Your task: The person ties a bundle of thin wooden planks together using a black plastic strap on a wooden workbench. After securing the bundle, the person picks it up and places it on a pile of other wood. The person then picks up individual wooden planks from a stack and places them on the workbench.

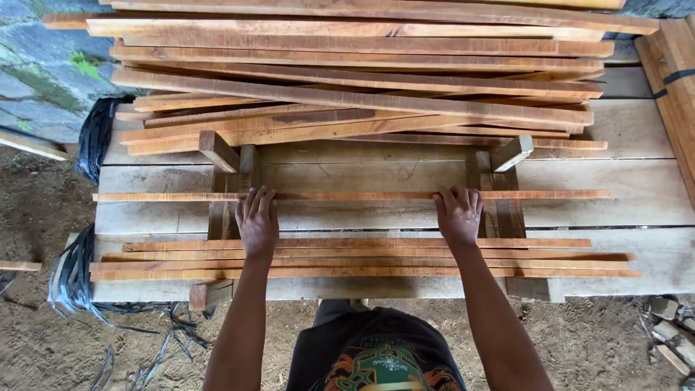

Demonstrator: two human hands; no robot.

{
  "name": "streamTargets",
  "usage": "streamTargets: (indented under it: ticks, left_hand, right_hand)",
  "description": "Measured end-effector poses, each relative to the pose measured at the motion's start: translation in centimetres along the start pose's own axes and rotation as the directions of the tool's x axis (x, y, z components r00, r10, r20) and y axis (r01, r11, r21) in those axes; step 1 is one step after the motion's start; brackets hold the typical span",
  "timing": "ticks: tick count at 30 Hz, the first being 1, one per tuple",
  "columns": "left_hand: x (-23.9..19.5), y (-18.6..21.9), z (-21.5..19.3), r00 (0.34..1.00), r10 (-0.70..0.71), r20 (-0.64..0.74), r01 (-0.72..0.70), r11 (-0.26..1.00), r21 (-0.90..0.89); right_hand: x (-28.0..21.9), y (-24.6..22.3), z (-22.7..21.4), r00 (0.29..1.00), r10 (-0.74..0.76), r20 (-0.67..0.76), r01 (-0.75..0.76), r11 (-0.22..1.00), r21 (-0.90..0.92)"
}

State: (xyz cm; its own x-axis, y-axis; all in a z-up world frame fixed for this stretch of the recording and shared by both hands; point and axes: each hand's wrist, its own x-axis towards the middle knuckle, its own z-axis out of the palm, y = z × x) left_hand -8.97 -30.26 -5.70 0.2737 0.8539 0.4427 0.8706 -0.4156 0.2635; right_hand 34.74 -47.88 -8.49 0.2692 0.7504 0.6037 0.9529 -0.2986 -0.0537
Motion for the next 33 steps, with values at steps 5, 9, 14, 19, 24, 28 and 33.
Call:
streamTargets:
  ticks: [5, 9, 14, 19, 24, 28, 33]
  left_hand:
    - [-0.9, -2.4, 3.8, 0.999, -0.048, -0.020, 0.049, 0.998, 0.045]
    - [-0.5, -2.0, 3.4, 1.000, 0.008, -0.027, -0.006, 0.999, 0.048]
    - [-0.3, -1.7, 2.6, 0.997, 0.076, -0.008, -0.076, 0.997, 0.011]
    - [-0.8, -2.5, 3.8, 0.996, 0.082, -0.028, -0.080, 0.996, 0.036]
    - [-0.5, -1.4, 2.5, 0.989, 0.137, -0.054, -0.136, 0.990, 0.032]
    - [-0.9, -1.5, 2.4, 0.981, 0.192, -0.037, -0.193, 0.981, -0.008]
    - [-2.1, -3.5, 5.3, 0.983, 0.182, -0.038, -0.182, 0.983, -0.021]
  right_hand:
    - [-0.3, -0.6, -0.6, 0.997, 0.022, 0.071, -0.029, 0.994, 0.101]
    - [-0.2, -1.0, -1.7, 0.986, 0.034, 0.165, -0.062, 0.984, 0.166]
    - [0.1, -1.2, -2.2, 0.955, 0.021, 0.297, -0.079, 0.979, 0.187]
    - [-0.6, -0.7, -1.9, 0.969, 0.007, 0.248, -0.061, 0.975, 0.211]
    - [-0.3, -1.1, -2.8, 0.963, -0.017, 0.270, -0.036, 0.981, 0.191]
    - [-0.5, -1.3, -2.5, 0.961, -0.075, 0.268, 0.011, 0.972, 0.233]
    - [-1.4, -1.4, -2.3, 0.980, -0.036, 0.197, 0.004, 0.986, 0.164]
